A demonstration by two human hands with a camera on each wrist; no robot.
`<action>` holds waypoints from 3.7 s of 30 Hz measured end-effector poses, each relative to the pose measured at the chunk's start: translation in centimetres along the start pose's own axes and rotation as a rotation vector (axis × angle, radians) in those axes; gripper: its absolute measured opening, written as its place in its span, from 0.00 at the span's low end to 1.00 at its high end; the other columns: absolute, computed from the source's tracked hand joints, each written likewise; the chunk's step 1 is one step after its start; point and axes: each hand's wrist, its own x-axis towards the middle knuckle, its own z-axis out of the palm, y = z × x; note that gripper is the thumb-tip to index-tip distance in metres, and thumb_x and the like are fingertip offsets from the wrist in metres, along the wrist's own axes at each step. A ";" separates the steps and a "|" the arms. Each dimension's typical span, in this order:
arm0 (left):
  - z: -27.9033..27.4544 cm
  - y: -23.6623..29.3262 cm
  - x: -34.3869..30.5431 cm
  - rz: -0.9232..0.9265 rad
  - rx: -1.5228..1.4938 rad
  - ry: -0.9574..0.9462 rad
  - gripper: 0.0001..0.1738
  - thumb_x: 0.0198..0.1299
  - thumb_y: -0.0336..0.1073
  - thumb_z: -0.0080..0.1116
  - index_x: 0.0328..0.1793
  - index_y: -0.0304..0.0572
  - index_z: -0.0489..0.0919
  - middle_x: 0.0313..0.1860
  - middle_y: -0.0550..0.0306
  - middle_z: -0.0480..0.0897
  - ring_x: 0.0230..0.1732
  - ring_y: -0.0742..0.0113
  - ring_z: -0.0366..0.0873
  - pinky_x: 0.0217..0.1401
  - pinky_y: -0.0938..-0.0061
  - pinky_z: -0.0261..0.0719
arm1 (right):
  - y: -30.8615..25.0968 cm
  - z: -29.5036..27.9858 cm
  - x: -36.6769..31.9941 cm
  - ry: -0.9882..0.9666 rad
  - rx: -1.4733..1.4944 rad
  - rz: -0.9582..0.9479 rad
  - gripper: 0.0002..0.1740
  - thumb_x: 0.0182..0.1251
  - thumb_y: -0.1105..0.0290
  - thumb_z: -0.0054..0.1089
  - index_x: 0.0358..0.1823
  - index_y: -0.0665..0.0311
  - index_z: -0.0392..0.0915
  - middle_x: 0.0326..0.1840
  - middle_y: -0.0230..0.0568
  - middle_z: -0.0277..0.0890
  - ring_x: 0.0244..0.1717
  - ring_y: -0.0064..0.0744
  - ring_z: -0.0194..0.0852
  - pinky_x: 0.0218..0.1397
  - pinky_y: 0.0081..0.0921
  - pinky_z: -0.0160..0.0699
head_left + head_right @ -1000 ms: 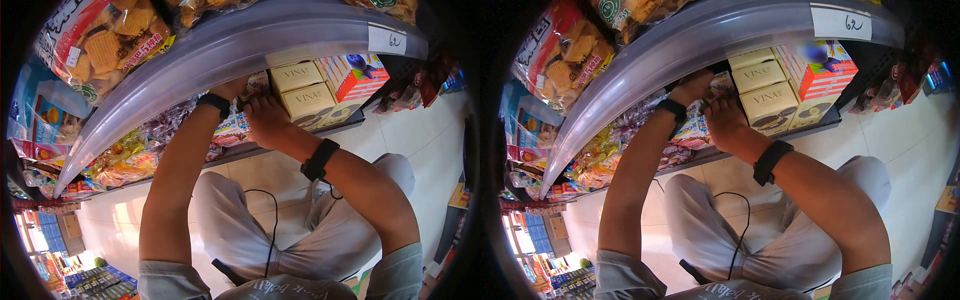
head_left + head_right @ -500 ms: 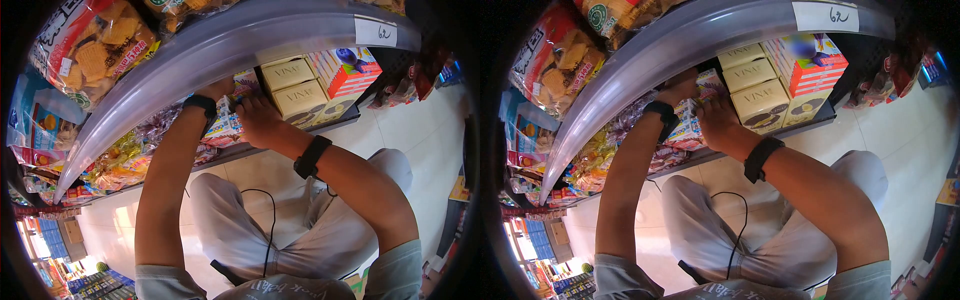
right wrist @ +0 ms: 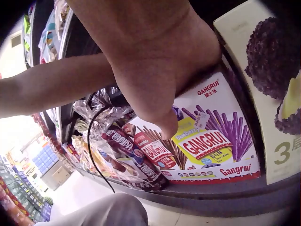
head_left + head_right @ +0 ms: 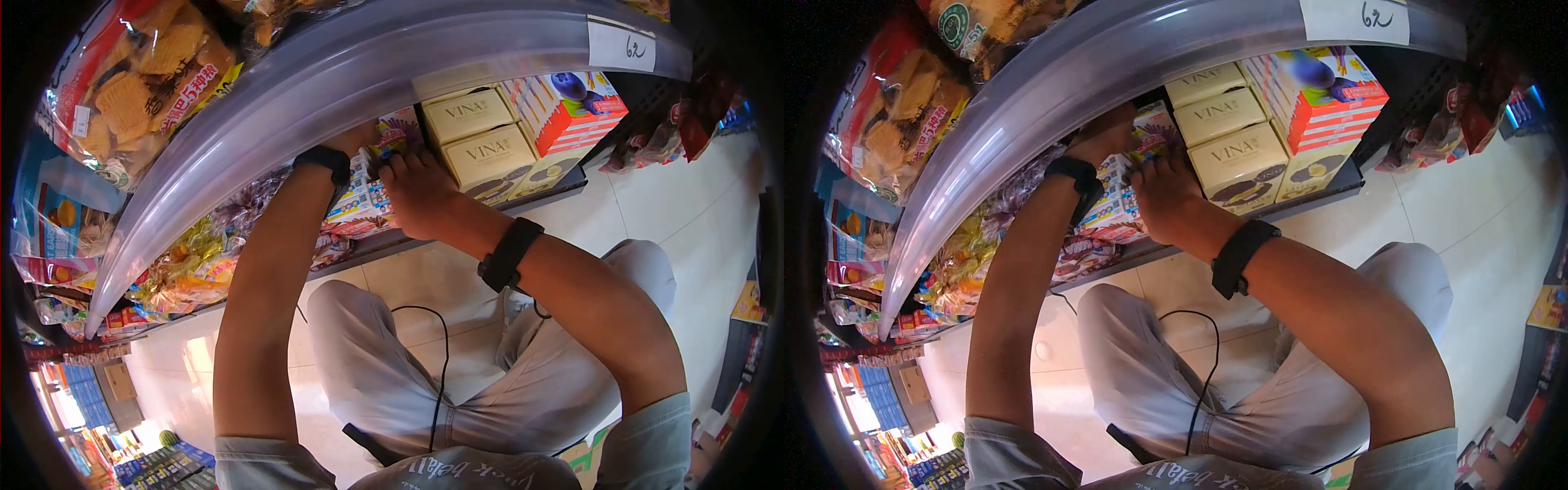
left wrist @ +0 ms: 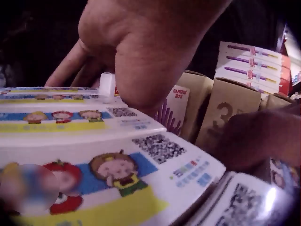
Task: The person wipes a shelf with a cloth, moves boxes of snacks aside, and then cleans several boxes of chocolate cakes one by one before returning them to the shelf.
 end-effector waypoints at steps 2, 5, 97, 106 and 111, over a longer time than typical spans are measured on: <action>0.6 0.1 0.0 0.012 0.015 0.011 0.22 0.36 0.38 0.71 0.38 0.30 0.83 0.41 0.34 0.82 0.47 0.42 0.80 0.54 0.58 0.76 | -0.1 0.1 0.0 0.009 0.010 0.000 0.38 0.49 0.53 0.70 0.56 0.70 0.66 0.55 0.52 0.66 0.61 0.53 0.62 0.69 0.46 0.52; 1.9 0.0 0.0 0.052 0.040 0.142 0.21 0.37 0.38 0.71 0.37 0.31 0.83 0.40 0.36 0.82 0.46 0.43 0.81 0.52 0.58 0.77 | 0.0 -0.1 0.1 -0.027 0.019 0.004 0.38 0.49 0.54 0.70 0.56 0.70 0.66 0.55 0.52 0.66 0.60 0.51 0.63 0.69 0.45 0.52; -8.9 11.9 -22.3 -0.863 -2.091 0.400 0.21 0.62 0.40 0.62 0.55 0.33 0.75 0.49 0.54 0.82 0.48 0.68 0.80 0.51 0.72 0.79 | 2.2 -11.8 -0.1 -0.053 0.533 -0.021 0.43 0.33 0.54 0.80 0.53 0.70 0.75 0.48 0.54 0.77 0.53 0.46 0.75 0.55 0.32 0.73; -10.7 12.1 -24.4 -1.075 -2.010 0.520 0.13 0.64 0.32 0.58 0.52 0.32 0.76 0.45 0.53 0.83 0.41 0.69 0.82 0.45 0.73 0.81 | 8.6 -10.8 2.0 0.531 -0.082 0.174 0.28 0.55 0.54 0.68 0.53 0.64 0.77 0.52 0.52 0.77 0.54 0.44 0.75 0.58 0.35 0.71; -10.3 13.3 -24.0 -1.026 -2.016 0.423 0.14 0.64 0.33 0.59 0.52 0.32 0.75 0.44 0.54 0.83 0.41 0.71 0.81 0.45 0.74 0.80 | 7.5 -9.9 2.6 0.470 -0.047 0.176 0.24 0.62 0.53 0.61 0.54 0.60 0.77 0.53 0.48 0.78 0.54 0.43 0.74 0.58 0.37 0.70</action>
